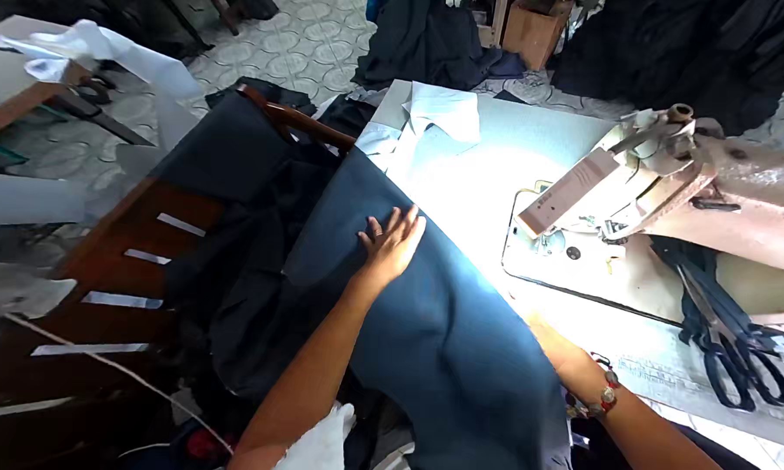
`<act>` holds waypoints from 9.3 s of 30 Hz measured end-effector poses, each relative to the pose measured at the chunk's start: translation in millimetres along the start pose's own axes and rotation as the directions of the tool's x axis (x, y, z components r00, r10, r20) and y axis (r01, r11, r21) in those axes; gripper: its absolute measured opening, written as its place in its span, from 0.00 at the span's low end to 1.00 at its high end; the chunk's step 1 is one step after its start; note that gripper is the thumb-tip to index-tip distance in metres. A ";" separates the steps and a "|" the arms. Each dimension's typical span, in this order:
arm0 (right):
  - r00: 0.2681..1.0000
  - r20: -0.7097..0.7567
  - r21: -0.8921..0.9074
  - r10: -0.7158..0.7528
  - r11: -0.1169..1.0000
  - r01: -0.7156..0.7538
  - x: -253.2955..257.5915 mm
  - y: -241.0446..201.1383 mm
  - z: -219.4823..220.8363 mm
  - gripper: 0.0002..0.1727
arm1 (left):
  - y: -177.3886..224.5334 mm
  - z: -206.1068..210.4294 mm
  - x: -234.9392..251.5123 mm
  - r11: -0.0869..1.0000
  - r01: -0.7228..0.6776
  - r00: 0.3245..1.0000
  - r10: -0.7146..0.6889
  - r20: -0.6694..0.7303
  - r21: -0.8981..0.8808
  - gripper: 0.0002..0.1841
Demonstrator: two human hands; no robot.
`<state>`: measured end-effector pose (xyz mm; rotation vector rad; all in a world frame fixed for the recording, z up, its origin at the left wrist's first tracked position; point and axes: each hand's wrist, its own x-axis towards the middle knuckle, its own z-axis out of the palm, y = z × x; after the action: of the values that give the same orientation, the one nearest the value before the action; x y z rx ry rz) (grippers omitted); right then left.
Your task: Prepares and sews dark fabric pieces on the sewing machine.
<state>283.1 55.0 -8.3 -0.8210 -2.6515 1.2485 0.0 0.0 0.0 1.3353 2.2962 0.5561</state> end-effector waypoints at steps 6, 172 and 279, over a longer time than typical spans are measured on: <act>0.917 -0.052 -0.440 -0.395 0.834 0.334 -47.4 29.0 -36.9 0.07 | 53.6 52.5 80.3 0.901 -0.335 0.942 0.309 0.134 0.275 0.37; 0.875 -0.482 -0.393 0.052 0.880 -0.268 45.1 84.6 -82.9 0.21 | 85.4 114.5 79.1 0.517 -0.851 0.502 0.853 -0.143 0.091 0.16; 0.848 -0.523 -0.427 -0.087 0.887 -0.173 31.8 90.5 -52.7 0.20 | 73.8 86.4 141.1 0.827 -0.524 0.843 0.469 0.264 0.206 0.51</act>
<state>311.1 154.3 -44.8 -1.0981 -2.4663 0.2872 36.3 168.9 -54.5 2.0537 1.8945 0.2405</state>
